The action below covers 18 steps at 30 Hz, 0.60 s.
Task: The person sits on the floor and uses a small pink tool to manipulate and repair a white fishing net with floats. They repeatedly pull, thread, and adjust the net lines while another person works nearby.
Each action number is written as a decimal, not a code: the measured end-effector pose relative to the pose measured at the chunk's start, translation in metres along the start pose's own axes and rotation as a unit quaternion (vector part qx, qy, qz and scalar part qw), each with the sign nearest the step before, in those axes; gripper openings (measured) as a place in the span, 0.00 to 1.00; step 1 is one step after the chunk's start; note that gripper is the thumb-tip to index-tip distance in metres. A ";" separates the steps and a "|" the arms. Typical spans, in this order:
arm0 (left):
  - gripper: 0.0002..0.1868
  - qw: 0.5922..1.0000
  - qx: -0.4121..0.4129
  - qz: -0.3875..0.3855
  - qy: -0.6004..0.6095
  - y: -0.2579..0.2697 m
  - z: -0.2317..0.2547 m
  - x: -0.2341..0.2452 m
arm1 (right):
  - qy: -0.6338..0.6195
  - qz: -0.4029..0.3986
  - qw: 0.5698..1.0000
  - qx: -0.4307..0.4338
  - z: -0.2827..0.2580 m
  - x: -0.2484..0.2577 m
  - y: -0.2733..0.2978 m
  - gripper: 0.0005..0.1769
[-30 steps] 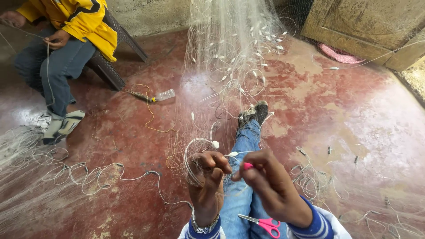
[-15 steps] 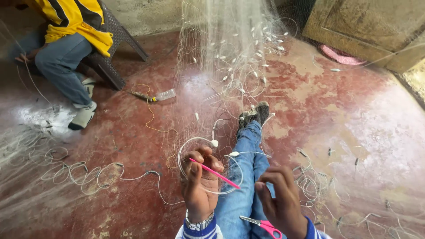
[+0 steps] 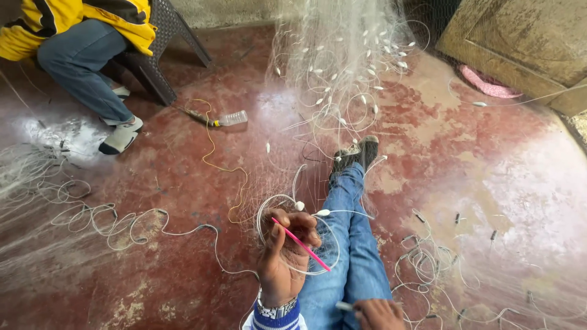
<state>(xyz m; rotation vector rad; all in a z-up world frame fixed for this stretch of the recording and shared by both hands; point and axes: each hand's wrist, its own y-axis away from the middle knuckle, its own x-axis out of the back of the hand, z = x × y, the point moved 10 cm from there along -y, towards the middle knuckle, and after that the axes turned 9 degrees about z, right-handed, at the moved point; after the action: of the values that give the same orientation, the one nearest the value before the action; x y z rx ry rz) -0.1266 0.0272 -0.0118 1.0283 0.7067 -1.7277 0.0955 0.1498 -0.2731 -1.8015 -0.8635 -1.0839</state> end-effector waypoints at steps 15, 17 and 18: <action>0.07 0.998 0.042 0.031 0.038 0.011 -0.004 -0.016 | -0.226 0.115 0.953 0.166 -0.149 0.298 -0.212 0.04; 0.07 0.997 0.056 0.023 0.041 0.016 -0.006 -0.020 | -0.227 0.104 0.949 0.192 -0.163 0.302 -0.214 0.05; 0.07 0.997 0.063 0.021 0.044 0.016 -0.007 -0.021 | -0.219 0.103 0.950 0.194 -0.165 0.300 -0.216 0.04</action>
<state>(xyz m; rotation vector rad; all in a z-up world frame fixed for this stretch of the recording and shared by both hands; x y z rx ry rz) -0.1063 0.0365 0.0036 1.2042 0.6349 -1.7162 -0.0290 0.1283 0.1118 -1.7642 -1.0348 -0.3444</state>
